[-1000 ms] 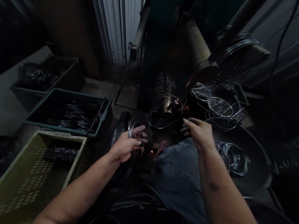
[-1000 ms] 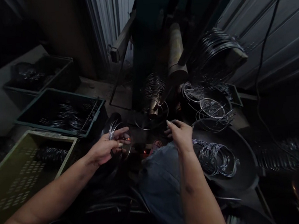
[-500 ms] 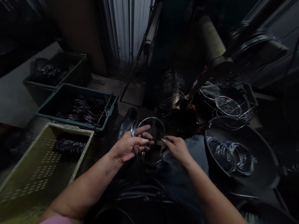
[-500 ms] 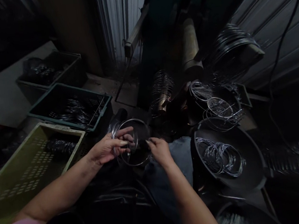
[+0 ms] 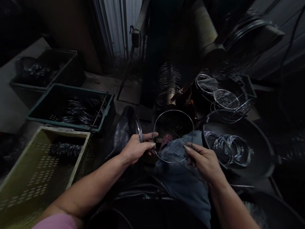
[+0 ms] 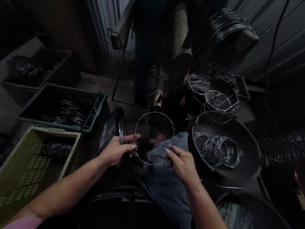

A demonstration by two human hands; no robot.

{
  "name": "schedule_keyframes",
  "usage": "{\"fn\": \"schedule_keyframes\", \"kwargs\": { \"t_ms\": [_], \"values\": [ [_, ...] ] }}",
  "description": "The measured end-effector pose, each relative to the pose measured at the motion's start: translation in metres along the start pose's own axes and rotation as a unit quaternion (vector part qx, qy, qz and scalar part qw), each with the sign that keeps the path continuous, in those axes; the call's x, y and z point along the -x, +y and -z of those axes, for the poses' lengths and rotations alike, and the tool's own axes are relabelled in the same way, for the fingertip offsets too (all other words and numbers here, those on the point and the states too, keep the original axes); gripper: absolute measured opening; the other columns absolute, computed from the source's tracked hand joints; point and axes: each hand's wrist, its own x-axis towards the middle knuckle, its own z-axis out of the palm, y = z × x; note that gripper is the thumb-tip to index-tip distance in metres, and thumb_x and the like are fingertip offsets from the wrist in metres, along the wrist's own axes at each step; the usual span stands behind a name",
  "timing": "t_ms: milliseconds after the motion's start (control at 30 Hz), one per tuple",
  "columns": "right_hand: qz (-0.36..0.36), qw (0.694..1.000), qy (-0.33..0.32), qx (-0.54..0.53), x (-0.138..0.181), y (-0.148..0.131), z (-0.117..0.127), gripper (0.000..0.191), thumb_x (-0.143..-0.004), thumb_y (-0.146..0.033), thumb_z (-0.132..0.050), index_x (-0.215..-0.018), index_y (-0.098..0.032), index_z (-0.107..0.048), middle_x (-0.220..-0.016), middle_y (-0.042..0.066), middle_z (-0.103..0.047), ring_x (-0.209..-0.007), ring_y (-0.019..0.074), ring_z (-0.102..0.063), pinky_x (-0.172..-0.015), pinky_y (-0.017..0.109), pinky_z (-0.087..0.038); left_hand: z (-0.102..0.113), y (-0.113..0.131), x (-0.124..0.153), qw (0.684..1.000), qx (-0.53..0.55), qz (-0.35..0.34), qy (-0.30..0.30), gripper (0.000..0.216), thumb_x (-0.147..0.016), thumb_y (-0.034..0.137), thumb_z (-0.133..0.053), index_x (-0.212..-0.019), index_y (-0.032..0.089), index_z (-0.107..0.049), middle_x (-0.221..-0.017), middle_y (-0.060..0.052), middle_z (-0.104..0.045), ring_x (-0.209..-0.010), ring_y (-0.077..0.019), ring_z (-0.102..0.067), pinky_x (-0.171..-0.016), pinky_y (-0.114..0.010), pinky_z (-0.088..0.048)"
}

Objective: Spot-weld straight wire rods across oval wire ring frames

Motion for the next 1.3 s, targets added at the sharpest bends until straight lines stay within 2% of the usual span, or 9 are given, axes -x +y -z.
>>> {"fn": "schedule_keyframes", "kwargs": {
  "t_ms": [67,133,233,300,433,567,700,1100,1300],
  "values": [
    [0.033,0.998,0.002,0.063,0.003,-0.001,0.009,0.041,-0.076,-0.047,-0.057,-0.095,-0.012,-0.064,-0.05,0.0,-0.053,-0.045,0.0123,-0.047,-0.043,0.022,-0.037,-0.002,0.004,-0.001,1.0,-0.011,-0.023,-0.01,0.05,-0.065,0.01,-0.06,-0.115,0.014,-0.057,-0.063,0.001,-0.06,-0.053,-0.0102,-0.058,-0.047,-0.021,-0.042],
    [0.091,0.983,0.025,0.158,0.008,-0.004,0.021,0.044,-0.077,-0.048,-0.054,-0.102,-0.013,-0.062,-0.069,0.005,-0.061,-0.062,0.0176,-0.056,-0.056,0.027,-0.045,-0.004,0.006,-0.002,0.999,-0.012,-0.032,-0.016,0.055,-0.065,0.01,-0.059,-0.119,0.015,-0.054,-0.062,0.002,-0.058,-0.052,-0.0109,-0.059,-0.045,-0.021,-0.041],
    [0.208,0.921,0.075,0.321,0.022,-0.012,0.037,0.053,-0.08,-0.047,-0.05,-0.123,-0.016,-0.049,-0.107,0.011,-0.057,-0.098,0.0252,-0.053,-0.083,0.038,-0.043,-0.005,0.008,-0.004,0.999,0.006,-0.035,-0.017,0.058,-0.066,0.011,-0.061,-0.123,0.014,-0.05,-0.059,0.003,-0.056,-0.051,-0.0135,-0.061,-0.043,-0.021,-0.041],
    [0.277,0.875,0.076,0.389,0.035,-0.02,0.037,0.055,-0.084,-0.042,-0.046,-0.132,-0.017,-0.036,-0.115,0.013,-0.052,-0.107,0.0269,-0.047,-0.088,0.043,-0.039,-0.007,0.009,-0.005,0.999,0.02,-0.036,-0.017,0.059,-0.065,0.011,-0.062,-0.123,0.012,-0.05,-0.058,0.003,-0.056,-0.051,-0.0147,-0.062,-0.042,-0.021,-0.041],
    [0.38,0.809,-0.012,0.448,0.047,-0.034,0.003,0.056,-0.084,-0.027,-0.044,-0.135,-0.01,-0.028,-0.107,0.016,-0.054,-0.103,0.0283,-0.047,-0.086,0.046,-0.036,-0.011,0.012,-0.007,0.998,0.045,-0.034,-0.017,0.058,-0.065,0.011,-0.062,-0.122,0.011,-0.05,-0.058,0.002,-0.056,-0.052,-0.0147,-0.062,-0.042,-0.02,-0.04],
    [0.38,0.777,-0.078,0.495,0.034,-0.037,-0.039,0.046,-0.083,-0.015,-0.041,-0.129,-0.007,-0.039,-0.102,0.015,-0.057,-0.097,0.026,-0.05,-0.083,0.043,-0.037,-0.015,0.015,-0.004,0.998,0.059,-0.023,-0.009,0.052,-0.066,0.012,-0.063,-0.118,0.015,-0.055,-0.059,0.003,-0.056,-0.048,-0.0098,-0.058,-0.042,-0.019,-0.04],
    [0.389,0.766,-0.061,0.508,0.022,-0.032,-0.048,0.041,-0.084,-0.012,-0.038,-0.123,-0.007,-0.046,-0.098,0.015,-0.06,-0.081,0.023,-0.056,-0.069,0.035,-0.044,-0.014,0.019,-0.001,0.997,0.066,-0.019,-0.02,0.051,-0.068,0.015,-0.063,-0.118,0.017,-0.055,-0.059,0.004,-0.056,-0.046,-0.0078,-0.055,-0.043,-0.019,-0.041],
    [0.381,0.765,-0.047,0.517,0.01,-0.039,-0.031,0.039,-0.085,-0.017,-0.036,-0.12,-0.008,-0.05,-0.103,0.016,-0.061,-0.072,0.0199,-0.062,-0.059,0.029,-0.05,-0.03,0.036,-0.016,0.996,0.08,-0.001,-0.033,0.052,-0.065,0.014,-0.064,-0.116,0.014,-0.057,-0.056,0.003,-0.057,-0.045,-0.009,-0.055,-0.043,-0.019,-0.037],
    [0.38,0.754,-0.024,0.535,0.0,-0.047,-0.024,0.038,-0.086,-0.02,-0.035,-0.12,-0.011,-0.051,-0.103,0.015,-0.062,-0.07,0.0188,-0.063,-0.057,0.026,-0.049,-0.034,0.042,-0.029,0.995,0.08,-0.026,-0.046,0.051,-0.065,0.011,-0.061,-0.115,0.014,-0.057,-0.054,0.004,-0.054,-0.045,-0.0093,-0.054,-0.042,-0.02,-0.037]
  ]
}}
